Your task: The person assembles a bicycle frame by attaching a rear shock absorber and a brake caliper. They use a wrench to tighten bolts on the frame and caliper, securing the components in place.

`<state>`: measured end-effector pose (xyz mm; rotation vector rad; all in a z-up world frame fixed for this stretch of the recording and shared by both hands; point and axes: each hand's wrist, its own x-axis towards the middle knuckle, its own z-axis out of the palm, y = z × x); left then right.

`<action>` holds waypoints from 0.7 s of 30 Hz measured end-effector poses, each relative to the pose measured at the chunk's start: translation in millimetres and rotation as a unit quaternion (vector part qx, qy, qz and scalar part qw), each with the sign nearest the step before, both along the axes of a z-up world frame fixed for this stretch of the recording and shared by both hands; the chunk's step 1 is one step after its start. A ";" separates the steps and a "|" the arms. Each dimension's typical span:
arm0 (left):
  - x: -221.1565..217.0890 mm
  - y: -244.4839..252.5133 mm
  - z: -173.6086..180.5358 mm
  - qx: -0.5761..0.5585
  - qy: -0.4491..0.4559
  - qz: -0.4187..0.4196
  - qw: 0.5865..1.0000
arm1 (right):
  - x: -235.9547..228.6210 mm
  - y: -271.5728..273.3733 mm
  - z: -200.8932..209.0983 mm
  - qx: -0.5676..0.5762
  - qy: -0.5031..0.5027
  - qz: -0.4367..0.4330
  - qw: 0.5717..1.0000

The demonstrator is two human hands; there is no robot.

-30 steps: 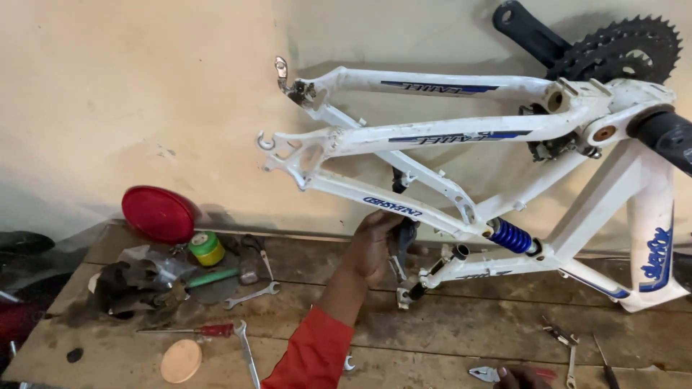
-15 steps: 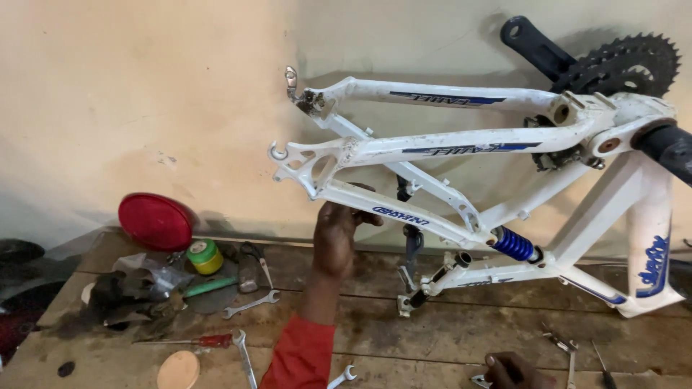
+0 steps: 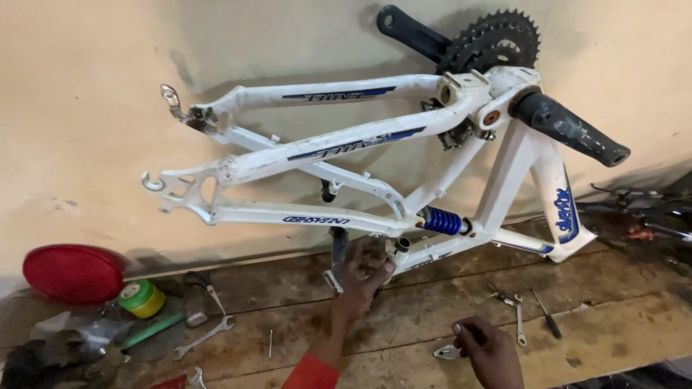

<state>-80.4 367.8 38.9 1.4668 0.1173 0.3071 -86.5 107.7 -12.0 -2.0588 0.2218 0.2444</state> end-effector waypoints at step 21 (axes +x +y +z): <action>65.1 -86.1 47.6 -0.140 -0.072 -0.039 0.987 | 69.8 -81.3 73.7 -0.054 -0.199 -0.013 0.978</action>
